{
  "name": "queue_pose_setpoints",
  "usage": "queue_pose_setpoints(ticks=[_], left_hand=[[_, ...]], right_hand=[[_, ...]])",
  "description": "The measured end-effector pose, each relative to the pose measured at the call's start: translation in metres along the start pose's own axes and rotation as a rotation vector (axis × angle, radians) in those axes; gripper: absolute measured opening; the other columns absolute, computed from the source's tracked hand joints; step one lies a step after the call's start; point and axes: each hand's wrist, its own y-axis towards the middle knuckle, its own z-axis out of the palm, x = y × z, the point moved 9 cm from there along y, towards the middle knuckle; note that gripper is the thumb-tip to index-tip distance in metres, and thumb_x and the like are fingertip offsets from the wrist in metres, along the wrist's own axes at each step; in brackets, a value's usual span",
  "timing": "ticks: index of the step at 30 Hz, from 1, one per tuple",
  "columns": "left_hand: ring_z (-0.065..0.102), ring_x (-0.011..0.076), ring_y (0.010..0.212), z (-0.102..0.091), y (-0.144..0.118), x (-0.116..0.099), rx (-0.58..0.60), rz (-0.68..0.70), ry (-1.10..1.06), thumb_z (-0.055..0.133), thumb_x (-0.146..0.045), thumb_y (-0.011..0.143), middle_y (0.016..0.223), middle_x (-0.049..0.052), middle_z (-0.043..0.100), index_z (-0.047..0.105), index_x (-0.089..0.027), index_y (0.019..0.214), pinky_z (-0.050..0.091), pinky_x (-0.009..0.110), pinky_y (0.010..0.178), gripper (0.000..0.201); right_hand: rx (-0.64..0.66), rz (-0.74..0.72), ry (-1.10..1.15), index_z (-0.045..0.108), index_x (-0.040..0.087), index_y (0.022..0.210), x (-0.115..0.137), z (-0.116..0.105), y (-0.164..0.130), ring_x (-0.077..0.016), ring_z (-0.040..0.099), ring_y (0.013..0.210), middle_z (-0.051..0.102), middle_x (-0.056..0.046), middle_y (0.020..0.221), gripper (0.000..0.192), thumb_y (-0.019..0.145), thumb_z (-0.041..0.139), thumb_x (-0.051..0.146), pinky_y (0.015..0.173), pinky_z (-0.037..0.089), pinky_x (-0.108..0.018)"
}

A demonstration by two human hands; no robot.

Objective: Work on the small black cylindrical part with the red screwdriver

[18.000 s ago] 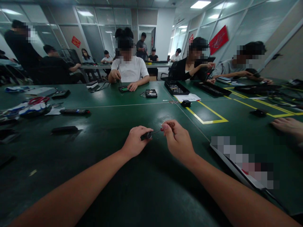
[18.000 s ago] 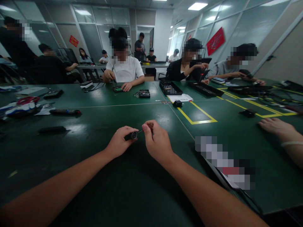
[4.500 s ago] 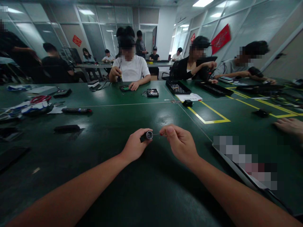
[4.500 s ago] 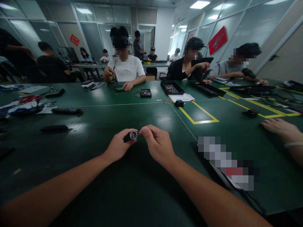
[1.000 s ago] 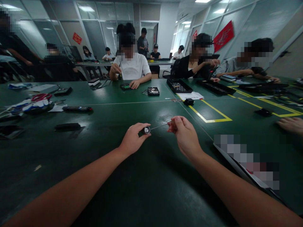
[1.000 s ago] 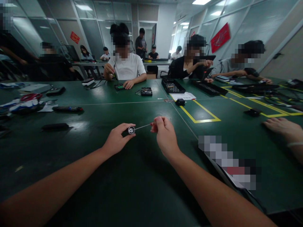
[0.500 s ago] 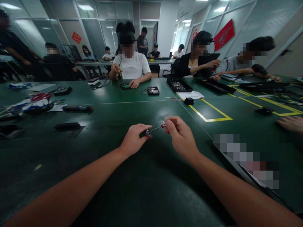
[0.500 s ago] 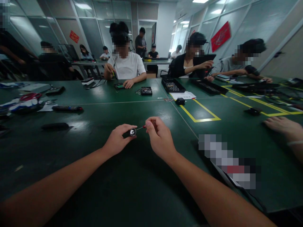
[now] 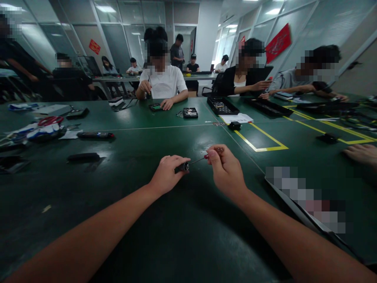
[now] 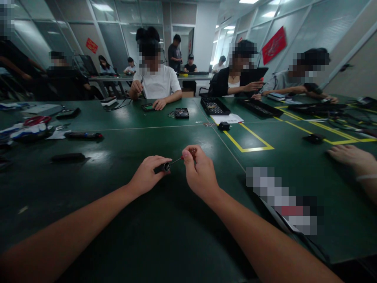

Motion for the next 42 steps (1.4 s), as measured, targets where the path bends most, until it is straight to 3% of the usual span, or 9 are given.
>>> queue_pose_setpoints(ticks=[6,14,22,25,29,35,42], left_hand=[[0.064,0.0233,0.113,0.0,-0.001,0.002,-0.002,-0.03,-0.012,0.076,-0.017,0.088,0.119,0.003,0.073,0.069,-0.025,0.124,0.043,0.047,0.102,0.038],[0.065,0.0229,0.108,0.0,-0.002,0.01,-0.022,-0.079,-0.019,0.077,-0.017,0.087,0.115,0.003,0.073,0.07,-0.025,0.122,0.046,0.046,0.1,0.037],[0.064,0.0215,0.111,0.0,-0.001,0.012,-0.001,-0.132,-0.05,0.07,-0.017,0.09,0.118,0.005,0.069,0.069,-0.021,0.12,0.051,0.039,0.1,0.03],[0.064,0.0219,0.111,0.004,-0.001,0.003,0.063,-0.097,-0.016,0.067,-0.016,0.091,0.12,0.007,0.068,0.066,-0.019,0.125,0.051,0.038,0.1,0.034],[0.065,0.0252,0.108,0.021,0.0,-0.015,0.255,-0.049,0.09,0.061,-0.018,0.094,0.116,0.009,0.068,0.056,-0.02,0.142,0.053,0.04,0.095,0.048],[0.067,0.0281,0.104,0.038,0.009,-0.034,0.419,-0.031,0.106,0.058,-0.015,0.091,0.112,0.011,0.07,0.069,-0.016,0.115,0.053,0.04,0.091,0.026],[0.066,0.0275,0.095,0.054,0.011,-0.06,0.498,0.052,0.192,0.054,-0.015,0.09,0.104,0.013,0.066,0.065,-0.015,0.121,0.054,0.039,0.082,0.033]], right_hand=[[-0.019,-0.021,0.038,0.06,0.024,0.098,0.001,-0.001,-0.002,-0.0173,0.064,0.072,0.063,0.001,0.077,0.02,0.105,0.047,0.037,0.066,0.047,-0.031],[0.081,0.008,-0.048,0.06,0.023,0.096,-0.001,0.008,0.0,-0.0181,0.065,0.069,0.067,-0.001,0.077,0.018,0.103,0.049,0.036,0.065,0.045,-0.032],[-0.041,0.023,-0.023,0.061,0.023,0.098,0.002,-0.005,0.001,-0.0176,0.063,0.069,0.064,0.0,0.076,0.021,0.104,0.049,0.039,0.063,0.045,-0.031],[-0.092,-0.006,-0.009,0.06,0.024,0.098,0.007,-0.012,0.001,-0.0171,0.063,0.069,0.065,0.001,0.077,0.019,0.104,0.049,0.037,0.064,0.046,-0.031],[-0.142,-0.037,0.027,0.06,0.024,0.099,0.011,-0.02,0.002,-0.0172,0.065,0.073,0.068,0.0,0.083,0.016,0.104,0.05,0.035,0.068,0.048,-0.033],[-0.161,-0.044,0.044,0.06,0.025,0.1,0.013,-0.024,0.003,-0.0181,0.065,0.074,0.068,-0.001,0.083,0.015,0.104,0.049,0.035,0.068,0.049,-0.034],[-0.159,-0.038,0.047,0.06,0.025,0.1,0.011,-0.024,0.002,-0.0177,0.064,0.073,0.067,0.0,0.083,0.015,0.104,0.049,0.035,0.068,0.048,-0.034]])
